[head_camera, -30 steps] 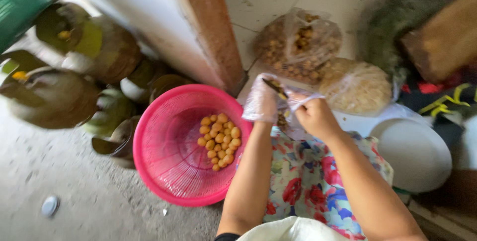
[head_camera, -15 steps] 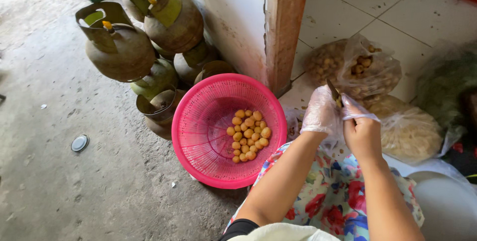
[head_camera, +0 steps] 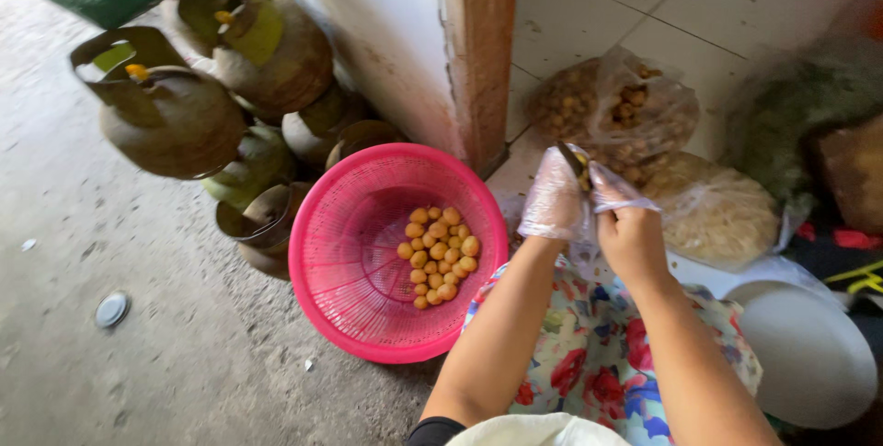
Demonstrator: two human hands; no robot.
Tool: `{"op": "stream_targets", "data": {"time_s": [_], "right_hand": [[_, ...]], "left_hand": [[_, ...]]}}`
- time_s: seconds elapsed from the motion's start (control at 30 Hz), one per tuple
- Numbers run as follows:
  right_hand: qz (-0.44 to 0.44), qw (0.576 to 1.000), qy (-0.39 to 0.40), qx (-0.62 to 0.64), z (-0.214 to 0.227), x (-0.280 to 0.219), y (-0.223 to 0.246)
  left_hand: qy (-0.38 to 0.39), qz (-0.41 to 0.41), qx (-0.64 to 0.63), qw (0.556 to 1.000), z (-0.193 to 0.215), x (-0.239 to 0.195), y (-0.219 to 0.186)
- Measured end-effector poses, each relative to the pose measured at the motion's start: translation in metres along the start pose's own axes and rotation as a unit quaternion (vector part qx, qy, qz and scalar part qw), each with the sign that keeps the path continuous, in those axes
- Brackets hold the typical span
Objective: The person sits on the floor and peels small round fruits one by one using a knife. The peeled fruits are placed into a pink basket while the peels fall onto the floor.
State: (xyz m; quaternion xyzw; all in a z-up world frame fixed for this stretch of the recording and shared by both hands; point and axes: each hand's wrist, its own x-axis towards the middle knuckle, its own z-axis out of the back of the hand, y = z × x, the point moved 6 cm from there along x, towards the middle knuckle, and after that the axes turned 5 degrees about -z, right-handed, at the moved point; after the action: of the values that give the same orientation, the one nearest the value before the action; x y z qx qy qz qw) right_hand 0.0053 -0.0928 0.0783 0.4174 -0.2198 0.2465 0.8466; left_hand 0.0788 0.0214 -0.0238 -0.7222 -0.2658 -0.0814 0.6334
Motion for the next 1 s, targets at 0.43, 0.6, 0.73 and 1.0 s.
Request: {"op": "stream_targets", "data": {"time_s": [0.43,0.6,0.73,1.0], "right_hand": [[-0.103,0.991,-0.018,0.084,0.014,0.007,-0.033],[-0.150,0.981,0.004,0.126,0.009,-0.005,-0.044],[-0.141,0.986,0.041,0.081,0.001,-0.013,-0.034],[-0.060,0.996,0.043,0.053,0.004,-0.006,0.000]], "left_hand": [[0.134,-0.248,0.226,0.932,-0.011,-0.011,-0.064],[0.027,0.140,-0.301,0.943,-0.015,0.003,-0.013],[-0.049,0.253,-0.505,0.824,-0.024,-0.003,0.029],[-0.073,0.204,-0.429,0.877,-0.007,-0.011,0.021]]}}
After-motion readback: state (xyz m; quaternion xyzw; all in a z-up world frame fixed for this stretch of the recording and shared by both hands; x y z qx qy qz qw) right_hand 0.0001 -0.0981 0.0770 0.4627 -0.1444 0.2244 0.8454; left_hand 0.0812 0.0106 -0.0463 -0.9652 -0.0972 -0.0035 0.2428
